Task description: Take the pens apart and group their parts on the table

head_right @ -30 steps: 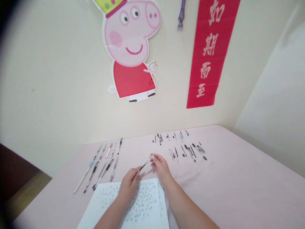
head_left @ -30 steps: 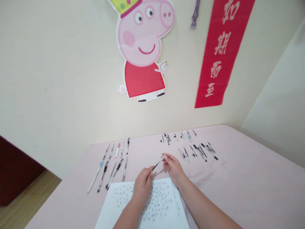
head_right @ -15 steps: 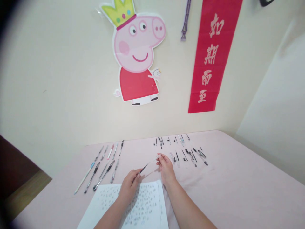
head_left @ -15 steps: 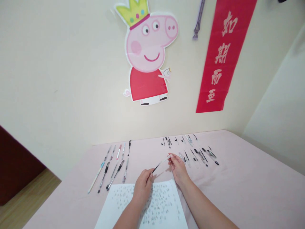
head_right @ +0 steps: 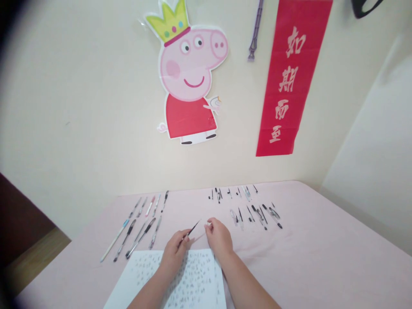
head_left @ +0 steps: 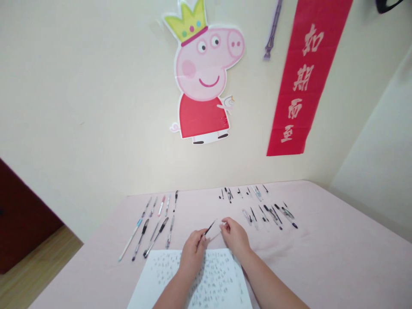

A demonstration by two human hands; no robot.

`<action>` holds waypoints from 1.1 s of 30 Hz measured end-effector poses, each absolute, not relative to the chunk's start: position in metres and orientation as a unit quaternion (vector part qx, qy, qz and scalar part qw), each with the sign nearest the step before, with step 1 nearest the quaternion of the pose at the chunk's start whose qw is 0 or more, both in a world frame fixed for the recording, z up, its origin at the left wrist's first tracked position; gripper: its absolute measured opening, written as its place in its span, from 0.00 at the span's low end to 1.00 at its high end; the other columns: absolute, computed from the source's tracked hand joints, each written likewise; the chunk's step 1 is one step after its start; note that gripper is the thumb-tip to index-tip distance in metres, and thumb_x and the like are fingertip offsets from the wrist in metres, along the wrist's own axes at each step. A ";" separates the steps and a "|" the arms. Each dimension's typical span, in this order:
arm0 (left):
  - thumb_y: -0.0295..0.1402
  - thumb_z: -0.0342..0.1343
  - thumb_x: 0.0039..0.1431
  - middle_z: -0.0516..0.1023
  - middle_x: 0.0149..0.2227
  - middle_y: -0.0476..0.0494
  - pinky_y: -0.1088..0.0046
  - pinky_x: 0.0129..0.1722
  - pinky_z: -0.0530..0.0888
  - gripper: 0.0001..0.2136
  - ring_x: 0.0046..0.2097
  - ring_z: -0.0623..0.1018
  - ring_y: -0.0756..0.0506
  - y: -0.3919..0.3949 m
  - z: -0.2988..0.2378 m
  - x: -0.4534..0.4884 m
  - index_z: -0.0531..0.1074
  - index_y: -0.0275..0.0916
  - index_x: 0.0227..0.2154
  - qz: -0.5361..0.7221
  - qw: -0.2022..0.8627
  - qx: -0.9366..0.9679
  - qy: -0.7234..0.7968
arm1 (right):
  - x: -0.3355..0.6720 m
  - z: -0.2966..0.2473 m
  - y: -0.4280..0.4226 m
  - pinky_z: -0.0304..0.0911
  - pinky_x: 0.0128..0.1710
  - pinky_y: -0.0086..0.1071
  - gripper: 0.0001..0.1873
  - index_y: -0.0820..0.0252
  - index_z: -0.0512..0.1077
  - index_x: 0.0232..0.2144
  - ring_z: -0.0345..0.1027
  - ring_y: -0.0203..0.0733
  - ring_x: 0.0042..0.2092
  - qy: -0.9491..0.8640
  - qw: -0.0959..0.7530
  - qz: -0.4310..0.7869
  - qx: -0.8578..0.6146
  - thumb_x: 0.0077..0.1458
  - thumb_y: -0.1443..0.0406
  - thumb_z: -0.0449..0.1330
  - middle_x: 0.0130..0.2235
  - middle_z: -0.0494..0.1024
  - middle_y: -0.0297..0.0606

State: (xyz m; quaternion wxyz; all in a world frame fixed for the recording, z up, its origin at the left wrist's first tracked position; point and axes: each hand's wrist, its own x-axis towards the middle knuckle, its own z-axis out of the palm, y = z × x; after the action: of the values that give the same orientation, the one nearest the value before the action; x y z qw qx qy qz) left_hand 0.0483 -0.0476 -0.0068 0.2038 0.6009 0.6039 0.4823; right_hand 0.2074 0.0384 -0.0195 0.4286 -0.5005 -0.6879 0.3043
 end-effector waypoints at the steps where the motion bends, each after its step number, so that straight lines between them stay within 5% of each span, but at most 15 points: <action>1: 0.37 0.46 0.58 0.76 0.37 0.40 0.65 0.42 0.70 0.15 0.40 0.75 0.44 -0.047 -0.007 0.048 0.74 0.39 0.41 0.483 0.204 0.601 0.603 | 0.208 -0.020 0.037 0.53 0.29 0.32 0.05 0.53 0.73 0.29 0.64 0.40 0.27 -0.712 0.405 0.268 -0.507 0.47 0.64 0.58 0.24 0.73 0.33; 5: 0.38 0.46 0.57 0.76 0.37 0.40 0.65 0.42 0.70 0.15 0.40 0.75 0.44 -0.047 -0.008 0.048 0.73 0.38 0.41 0.481 0.208 0.598 0.607 | 0.208 -0.016 0.033 0.54 0.31 0.33 0.04 0.55 0.73 0.28 0.66 0.43 0.31 -0.765 0.353 0.187 -0.505 0.48 0.66 0.57 0.28 0.74 0.38; 14: 0.36 0.46 0.58 0.76 0.38 0.40 0.65 0.43 0.70 0.14 0.41 0.74 0.44 -0.047 -0.006 0.049 0.73 0.38 0.41 0.486 0.202 0.594 0.609 | 0.208 0.002 0.025 0.61 0.38 0.35 0.14 0.56 0.71 0.40 0.67 0.43 0.36 -0.729 0.498 0.245 -0.400 0.52 0.69 0.52 0.36 0.74 0.40; 22: 0.36 0.47 0.57 0.76 0.38 0.40 0.65 0.43 0.70 0.14 0.40 0.74 0.44 -0.046 -0.007 0.049 0.73 0.38 0.41 0.489 0.210 0.590 0.607 | 0.206 0.001 0.022 0.63 0.47 0.39 0.20 0.54 0.70 0.48 0.68 0.43 0.45 -0.765 0.483 0.289 -0.313 0.54 0.70 0.50 0.44 0.76 0.40; 33: 0.35 0.47 0.57 0.77 0.39 0.40 0.63 0.44 0.69 0.14 0.41 0.74 0.43 -0.045 -0.009 0.048 0.73 0.39 0.41 0.486 0.205 0.588 0.612 | 0.206 -0.009 0.030 0.64 0.48 0.38 0.20 0.58 0.70 0.47 0.68 0.42 0.47 -0.752 0.501 0.258 -0.341 0.53 0.71 0.49 0.46 0.75 0.42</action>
State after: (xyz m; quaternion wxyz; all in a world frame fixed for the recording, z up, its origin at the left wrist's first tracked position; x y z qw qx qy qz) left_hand 0.0484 -0.0449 -0.0089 0.2052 0.5884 0.6124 0.4864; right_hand 0.2055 0.0300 -0.0088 0.5013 -0.3406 -0.7524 0.2580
